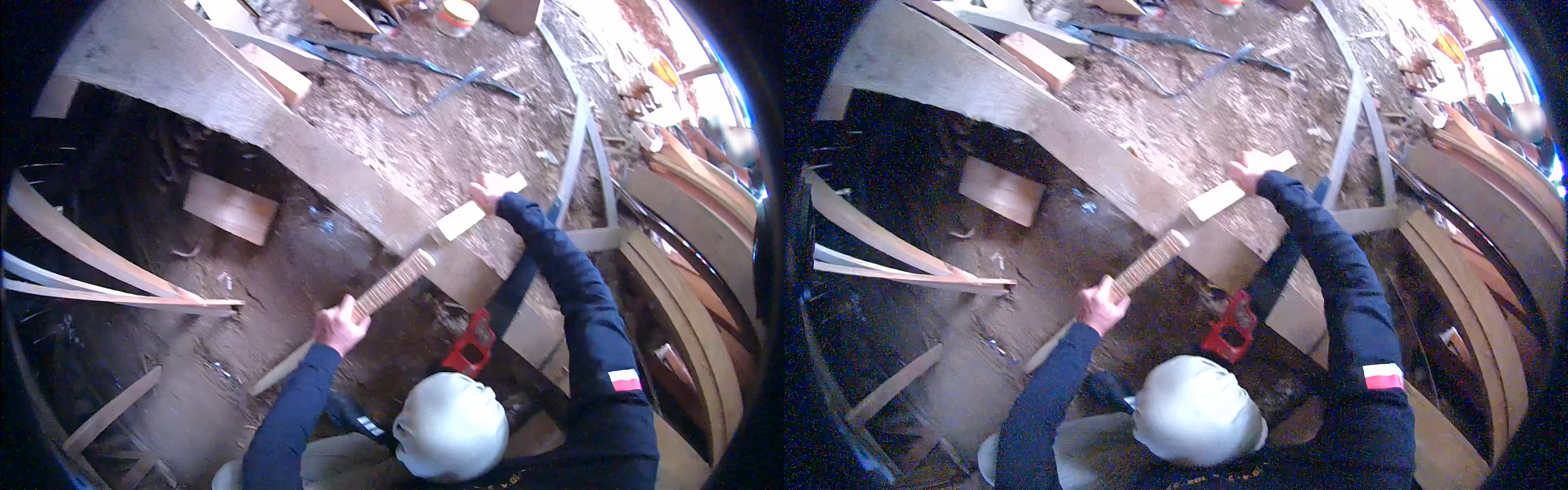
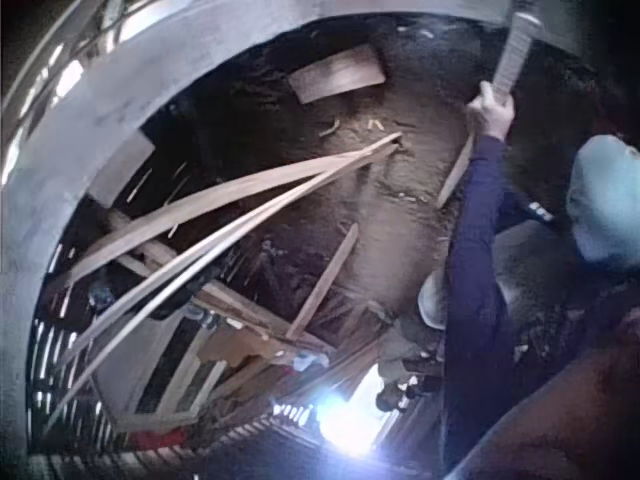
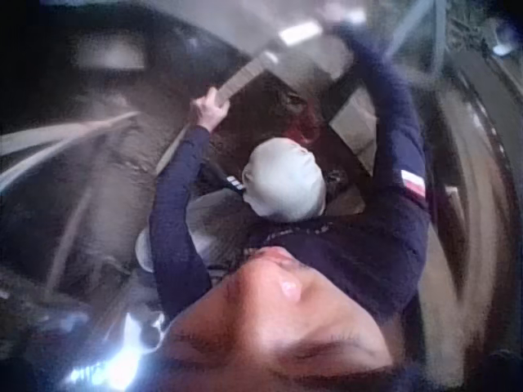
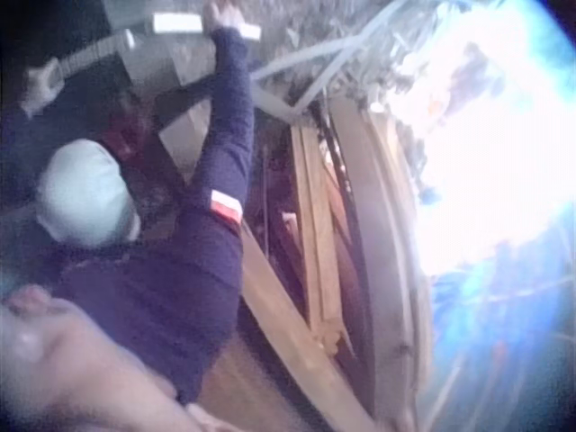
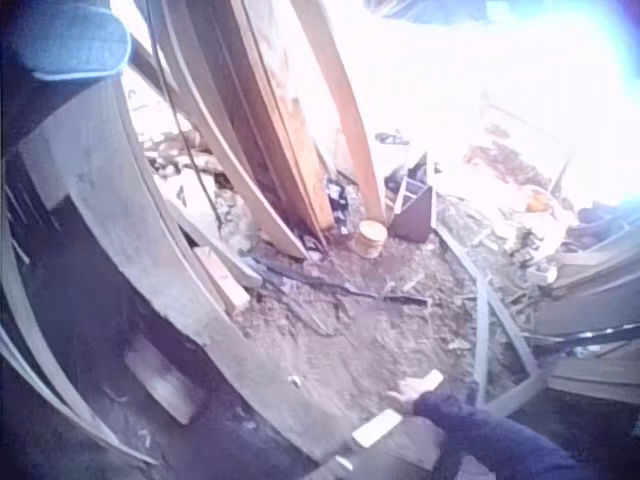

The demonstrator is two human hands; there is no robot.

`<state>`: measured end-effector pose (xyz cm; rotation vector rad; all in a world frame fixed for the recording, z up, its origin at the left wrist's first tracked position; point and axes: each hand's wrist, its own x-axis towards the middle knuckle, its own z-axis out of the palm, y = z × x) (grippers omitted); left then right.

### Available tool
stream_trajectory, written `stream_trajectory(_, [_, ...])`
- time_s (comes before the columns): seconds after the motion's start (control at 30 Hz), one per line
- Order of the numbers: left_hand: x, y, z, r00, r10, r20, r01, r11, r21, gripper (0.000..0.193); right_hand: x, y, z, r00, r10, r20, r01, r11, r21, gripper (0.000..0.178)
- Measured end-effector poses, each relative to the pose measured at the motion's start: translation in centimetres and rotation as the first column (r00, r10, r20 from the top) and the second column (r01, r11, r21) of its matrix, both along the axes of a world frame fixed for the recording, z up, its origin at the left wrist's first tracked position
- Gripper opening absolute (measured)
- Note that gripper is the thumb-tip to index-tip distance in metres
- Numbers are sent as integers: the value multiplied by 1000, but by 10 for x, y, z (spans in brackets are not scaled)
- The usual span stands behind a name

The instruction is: The person sits on the ground in a workshop and uses a hand saw to cut a thin wooden strip. They hold the wood with one hand and saw with the other, completing a cut and separating the piece. They then pick up another strip and begin sawing it as well.

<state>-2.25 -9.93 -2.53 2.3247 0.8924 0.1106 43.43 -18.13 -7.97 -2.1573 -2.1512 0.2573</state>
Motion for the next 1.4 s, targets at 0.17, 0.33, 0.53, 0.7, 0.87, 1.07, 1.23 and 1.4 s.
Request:
stream_trajectory(0.17, [-23,9,10,996,44,-76,-44,999,1,36,-18,23,24,989,142,43,-146,982,117,18])
stream_trajectory(0.33, [-2,10,24,993,-23,-119,6,990,-141,34,7,1,3,997,7,-75,-8,1000,-8,16])
stream_trajectory(0.53, [-14,45,97,1000,2,-13,-7,927,-375,33,8,32,68,1000,31,1,-31,999,15,29])
stream_trajectory(0.7, [-56,55,150,994,-48,-96,5,915,-404,38,-46,63,143,904,-367,-220,315,918,-240,51])
stream_trajectory(0.87, [-75,38,161,996,-4,91,35,941,-337,44,-144,57,207,970,-97,-225,65,987,-146,55])
stream_trajectory(1.07, [-99,14,123,948,277,159,-190,889,-417,38,-218,68,177,848,-96,-521,145,988,54,37])
stream_trajectory(1.23, [-111,18,99,928,361,89,-294,859,-419,39,-250,40,179,732,-146,-666,154,987,-47,39])
stream_trajectory(1.4, [-110,40,44,908,411,-80,-412,911,8,53,-268,10,183,161,-248,-955,28,969,-247,38])
